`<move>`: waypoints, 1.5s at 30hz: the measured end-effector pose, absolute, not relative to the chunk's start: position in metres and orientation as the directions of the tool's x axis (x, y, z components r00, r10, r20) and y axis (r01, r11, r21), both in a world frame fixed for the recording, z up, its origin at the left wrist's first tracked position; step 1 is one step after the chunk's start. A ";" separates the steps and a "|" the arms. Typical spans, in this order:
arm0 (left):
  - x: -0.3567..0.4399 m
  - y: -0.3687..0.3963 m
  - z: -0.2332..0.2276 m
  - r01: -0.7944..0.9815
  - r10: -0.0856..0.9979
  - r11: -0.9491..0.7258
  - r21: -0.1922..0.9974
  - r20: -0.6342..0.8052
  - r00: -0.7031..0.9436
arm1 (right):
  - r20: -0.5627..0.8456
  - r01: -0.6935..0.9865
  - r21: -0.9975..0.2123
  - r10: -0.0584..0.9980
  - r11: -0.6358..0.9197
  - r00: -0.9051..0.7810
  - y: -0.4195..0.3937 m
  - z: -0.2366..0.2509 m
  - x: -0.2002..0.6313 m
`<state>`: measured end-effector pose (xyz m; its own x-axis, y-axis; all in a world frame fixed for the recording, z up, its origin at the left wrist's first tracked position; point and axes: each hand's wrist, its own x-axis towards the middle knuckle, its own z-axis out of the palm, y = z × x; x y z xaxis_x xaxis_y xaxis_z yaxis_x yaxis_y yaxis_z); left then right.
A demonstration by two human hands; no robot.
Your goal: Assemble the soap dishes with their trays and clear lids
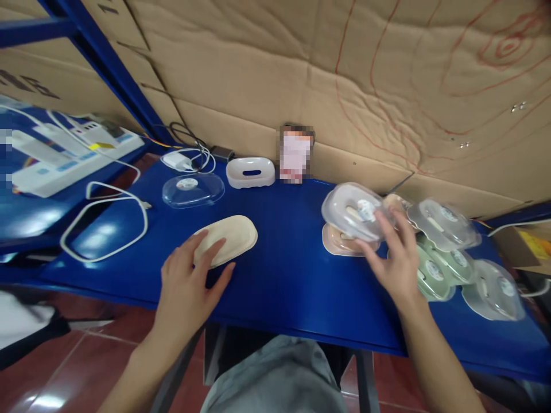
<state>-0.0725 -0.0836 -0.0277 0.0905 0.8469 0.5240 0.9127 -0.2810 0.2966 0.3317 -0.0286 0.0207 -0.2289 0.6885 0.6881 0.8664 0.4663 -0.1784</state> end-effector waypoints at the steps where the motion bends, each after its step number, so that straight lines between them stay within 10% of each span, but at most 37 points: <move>1: -0.075 -0.083 -0.031 0.908 0.852 -0.298 0.294 0.511 0.114 | 0.687 0.893 -0.194 0.706 0.407 -0.173 -0.024 0.019 0.338; 10: -0.026 -0.106 -0.032 0.749 0.822 -0.537 0.388 0.442 0.360 | 0.647 0.937 -0.149 0.747 0.316 -0.150 -0.018 0.008 0.343; 20: -0.047 0.018 -0.007 0.837 0.880 -0.388 0.386 0.425 0.212 | 0.368 0.491 -0.032 0.467 0.870 -0.804 -0.059 -0.012 0.261; 25: -0.060 0.096 0.003 0.954 0.952 -0.231 0.193 0.245 0.181 | 0.345 0.500 -0.074 0.493 0.863 -0.799 -0.055 -0.019 0.261; 39: -0.072 0.004 0.026 0.702 0.785 -0.604 0.377 0.434 0.442 | 0.375 0.520 -0.078 0.508 0.851 -0.776 -0.057 -0.018 0.254; 45: -0.078 -0.032 0.009 0.649 0.796 -0.604 0.462 0.309 0.520 | 0.370 0.535 -0.124 0.539 0.836 -0.757 -0.059 -0.023 0.257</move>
